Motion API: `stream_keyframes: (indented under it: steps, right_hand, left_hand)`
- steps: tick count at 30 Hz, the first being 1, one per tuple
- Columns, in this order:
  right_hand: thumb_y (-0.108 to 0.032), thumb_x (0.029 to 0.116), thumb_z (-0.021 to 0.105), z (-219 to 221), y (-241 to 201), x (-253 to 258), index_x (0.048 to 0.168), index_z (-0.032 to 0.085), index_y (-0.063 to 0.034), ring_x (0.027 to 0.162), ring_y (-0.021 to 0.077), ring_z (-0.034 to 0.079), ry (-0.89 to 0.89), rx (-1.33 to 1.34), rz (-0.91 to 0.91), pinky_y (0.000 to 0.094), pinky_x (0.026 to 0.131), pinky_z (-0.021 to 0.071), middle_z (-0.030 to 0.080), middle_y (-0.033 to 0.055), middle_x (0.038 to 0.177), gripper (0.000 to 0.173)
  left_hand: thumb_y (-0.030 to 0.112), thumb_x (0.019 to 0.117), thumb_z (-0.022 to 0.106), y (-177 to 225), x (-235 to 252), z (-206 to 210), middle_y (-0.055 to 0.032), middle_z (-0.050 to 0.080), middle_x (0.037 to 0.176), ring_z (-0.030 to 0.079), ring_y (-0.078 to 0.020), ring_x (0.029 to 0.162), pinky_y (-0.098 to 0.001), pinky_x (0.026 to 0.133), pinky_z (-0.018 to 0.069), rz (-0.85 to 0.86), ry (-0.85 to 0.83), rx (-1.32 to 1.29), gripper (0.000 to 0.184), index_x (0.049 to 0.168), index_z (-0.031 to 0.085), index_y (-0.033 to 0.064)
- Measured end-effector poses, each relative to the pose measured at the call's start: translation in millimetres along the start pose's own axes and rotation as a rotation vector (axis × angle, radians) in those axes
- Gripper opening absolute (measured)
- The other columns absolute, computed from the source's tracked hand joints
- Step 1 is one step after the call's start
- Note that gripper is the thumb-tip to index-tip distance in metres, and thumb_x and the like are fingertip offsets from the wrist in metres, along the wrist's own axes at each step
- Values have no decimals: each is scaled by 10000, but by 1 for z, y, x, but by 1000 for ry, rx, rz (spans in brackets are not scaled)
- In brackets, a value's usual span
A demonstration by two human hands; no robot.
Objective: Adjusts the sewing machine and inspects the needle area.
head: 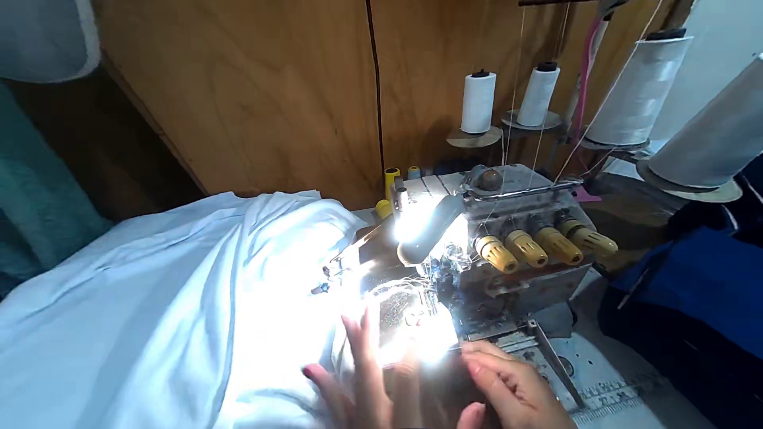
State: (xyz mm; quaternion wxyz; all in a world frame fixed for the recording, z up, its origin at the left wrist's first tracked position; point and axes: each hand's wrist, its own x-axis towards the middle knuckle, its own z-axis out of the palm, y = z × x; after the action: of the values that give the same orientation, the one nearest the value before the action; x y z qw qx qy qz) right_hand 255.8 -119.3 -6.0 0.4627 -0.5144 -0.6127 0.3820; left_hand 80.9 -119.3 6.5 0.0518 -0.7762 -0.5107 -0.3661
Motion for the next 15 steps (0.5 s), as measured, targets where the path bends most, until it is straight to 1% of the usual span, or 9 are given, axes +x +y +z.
stream_keyframes:
  steps: [1, 2, 3, 5, 8, 10, 11, 13, 15]
  right_hand:
    - [-44, 1016, 452, -4, 1, 1, 1020, 755, 59, 1110, 100, 651, -30, 50, 27, 277, 984, 508, 715, 140, 1155, 320]
    - [-51, 1022, 440, -8, 2, 3, 1034, 753, 52, 1118, 75, 642, -60, 92, 56, 259, 1001, 496, 716, 120, 1153, 330]
    - [-60, 1030, 429, -10, 3, 5, 1043, 751, 43, 1108, 48, 636, -84, 121, 84, 242, 1001, 489, 718, 96, 1141, 338]
    - [-65, 1033, 410, -13, 3, 11, 1008, 743, 24, 1038, 2, 626, -122, 160, 139, 209, 949, 494, 710, 37, 1080, 345]
    - [-91, 1044, 382, -18, 7, 19, 985, 724, -42, 922, -25, 643, -214, 250, 249, 209, 857, 541, 705, -47, 1002, 350]
    - [-117, 1069, 379, -21, 9, 24, 1064, 723, -27, 969, 16, 671, -270, 304, 312, 253, 906, 555, 727, -23, 1048, 356]
    - [-120, 1073, 372, -23, 11, 25, 1107, 716, -11, 1011, 36, 673, -298, 316, 325, 267, 937, 549, 730, -3, 1089, 363]
    - [-113, 1079, 373, -23, 13, 25, 1151, 704, 16, 1082, 65, 672, -310, 295, 294, 281, 984, 538, 731, 39, 1151, 363]
    - [-89, 1074, 382, -22, 11, 18, 1175, 699, 50, 1138, 84, 656, -255, 190, 181, 284, 1029, 517, 714, 87, 1198, 360]
  left_hand:
    - [656, 924, 583, 6, -6, 12, -423, 477, 1402, 286, -685, 1380, -873, 1035, 70, -49, -10, 2, 810, 1392, 567, -5]
    - [664, 898, 611, 10, -9, 23, -436, 422, 1446, 237, -684, 1404, -862, 1049, 29, -115, -15, -5, 860, 1418, 546, -18]
    - [682, 880, 616, 12, -9, 33, -440, 393, 1464, 227, -677, 1412, -854, 1060, 20, -159, 7, 14, 898, 1428, 536, -25]
    - [729, 875, 572, 12, -6, 49, -444, 395, 1453, 283, -650, 1407, -837, 1077, 52, -188, 83, 102, 923, 1419, 543, -15]
    - [719, 887, 561, 8, -4, 69, -400, 484, 1396, 368, -622, 1369, -825, 1073, 94, -169, 271, 199, 785, 1332, 618, 75]
    - [696, 887, 594, -6, -5, 70, -373, 482, 1407, 361, -607, 1378, -822, 1067, 108, -171, 361, 200, 696, 1317, 613, 149]
    - [710, 893, 572, -18, -7, 64, -355, 476, 1431, 355, -592, 1391, -817, 1065, 117, -175, 363, 200, 697, 1339, 595, 176]
    - [723, 919, 484, -47, -11, 46, -319, 473, 1456, 348, -559, 1416, -820, 1063, 104, -128, 299, 209, 701, 1380, 561, 200]
    - [785, 916, 399, -64, -9, 31, -267, 517, 1446, 379, -519, 1425, -834, 1059, 99, -49, 246, 276, 731, 1363, 580, 236]
